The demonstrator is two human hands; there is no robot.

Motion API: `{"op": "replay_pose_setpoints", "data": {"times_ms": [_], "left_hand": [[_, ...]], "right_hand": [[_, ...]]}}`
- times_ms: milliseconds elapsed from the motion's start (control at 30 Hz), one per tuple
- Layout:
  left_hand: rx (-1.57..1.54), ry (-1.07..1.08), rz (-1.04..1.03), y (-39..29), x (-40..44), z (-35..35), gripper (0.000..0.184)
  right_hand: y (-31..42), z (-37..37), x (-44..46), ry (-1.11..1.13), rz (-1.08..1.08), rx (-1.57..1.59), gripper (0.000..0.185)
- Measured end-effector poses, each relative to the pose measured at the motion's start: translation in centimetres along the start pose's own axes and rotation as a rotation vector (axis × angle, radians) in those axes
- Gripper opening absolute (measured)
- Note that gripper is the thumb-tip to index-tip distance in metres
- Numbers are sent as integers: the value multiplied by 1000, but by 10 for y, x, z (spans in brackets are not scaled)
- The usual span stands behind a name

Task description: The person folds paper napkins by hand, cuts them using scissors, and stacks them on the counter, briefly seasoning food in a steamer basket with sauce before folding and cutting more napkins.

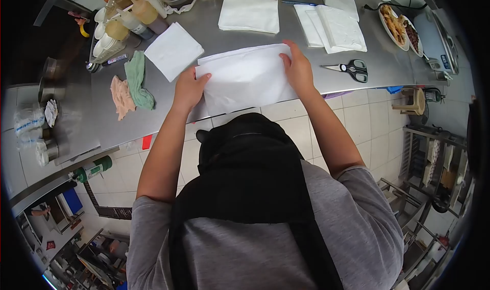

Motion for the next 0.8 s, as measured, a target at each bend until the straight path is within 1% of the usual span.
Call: {"op": "replay_pose_setpoints", "data": {"times_ms": [67,100,167,300,367,400,467,500,567,600,667,700,767,800], "left_hand": [[129,-77,-34,-5,-1,7,27],[130,-77,-33,-4,0,5,27],[43,-139,-35,-2,4,8,29],[5,-126,-7,-9,8,6,28],[210,-174,-19,-14,8,10,28],[212,-173,-20,-11,10,9,28],[203,-233,-105,-12,11,9,29],[206,-230,-105,-16,9,11,29],[308,-176,-27,-15,8,10,39],[310,-173,-27,-16,5,9,39],[212,-208,-26,-16,-7,11,57],[215,-205,-25,-18,-16,12,57],[58,-87,-135,-33,-36,5,73],[63,-83,-135,-35,-43,6,73]], "right_hand": [[12,-6,-2,2,178,-149,37],[14,-5,-2,2,177,-148,37],[11,-6,0,36,68,-152,41],[6,-6,5,26,107,-146,40],[2,-10,8,58,108,-180,40],[1,-10,9,57,107,-179,40],[2,-11,10,71,115,-216,39],[3,-10,10,71,111,-214,39],[4,-14,10,126,81,-310,37],[4,-14,10,125,78,-309,37],[2,-17,10,150,71,-355,37],[1,-17,10,151,66,-352,37],[1,-18,10,167,71,-389,37],[1,-18,11,165,66,-385,37]]}}
Point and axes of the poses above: each hand's wrist, its own x-axis towards the middle knuckle, its own z-axis out of the back of the hand, y = z × x, the point moved 9 cm from there along x, towards the middle knuckle, and after that the axes turned 11 degrees about x, right-handed, at the moved point
